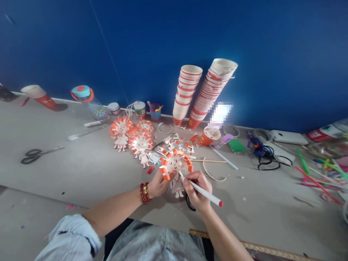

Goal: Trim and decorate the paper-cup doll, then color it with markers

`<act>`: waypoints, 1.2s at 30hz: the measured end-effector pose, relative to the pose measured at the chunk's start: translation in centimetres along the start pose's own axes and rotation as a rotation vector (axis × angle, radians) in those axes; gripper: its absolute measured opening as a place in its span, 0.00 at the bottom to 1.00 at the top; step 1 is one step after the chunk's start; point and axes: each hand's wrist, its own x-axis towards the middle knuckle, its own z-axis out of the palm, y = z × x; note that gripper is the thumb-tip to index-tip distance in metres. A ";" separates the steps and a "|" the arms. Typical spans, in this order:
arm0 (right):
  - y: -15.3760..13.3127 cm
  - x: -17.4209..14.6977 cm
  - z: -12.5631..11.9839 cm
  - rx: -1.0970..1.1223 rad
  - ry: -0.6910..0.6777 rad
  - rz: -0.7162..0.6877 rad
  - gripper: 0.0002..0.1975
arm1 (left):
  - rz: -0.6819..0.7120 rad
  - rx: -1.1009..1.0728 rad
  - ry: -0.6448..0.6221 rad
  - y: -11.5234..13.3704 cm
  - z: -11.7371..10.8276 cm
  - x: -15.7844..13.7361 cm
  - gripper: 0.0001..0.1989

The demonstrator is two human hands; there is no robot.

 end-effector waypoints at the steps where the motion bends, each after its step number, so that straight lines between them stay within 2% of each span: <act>1: 0.0 0.0 0.0 -0.002 0.002 -0.001 0.03 | -0.004 -0.003 -0.002 0.0 0.0 0.0 0.20; 36: -0.1 0.2 -0.1 0.017 0.011 -0.033 0.04 | -0.012 0.015 0.002 0.2 0.1 0.1 0.20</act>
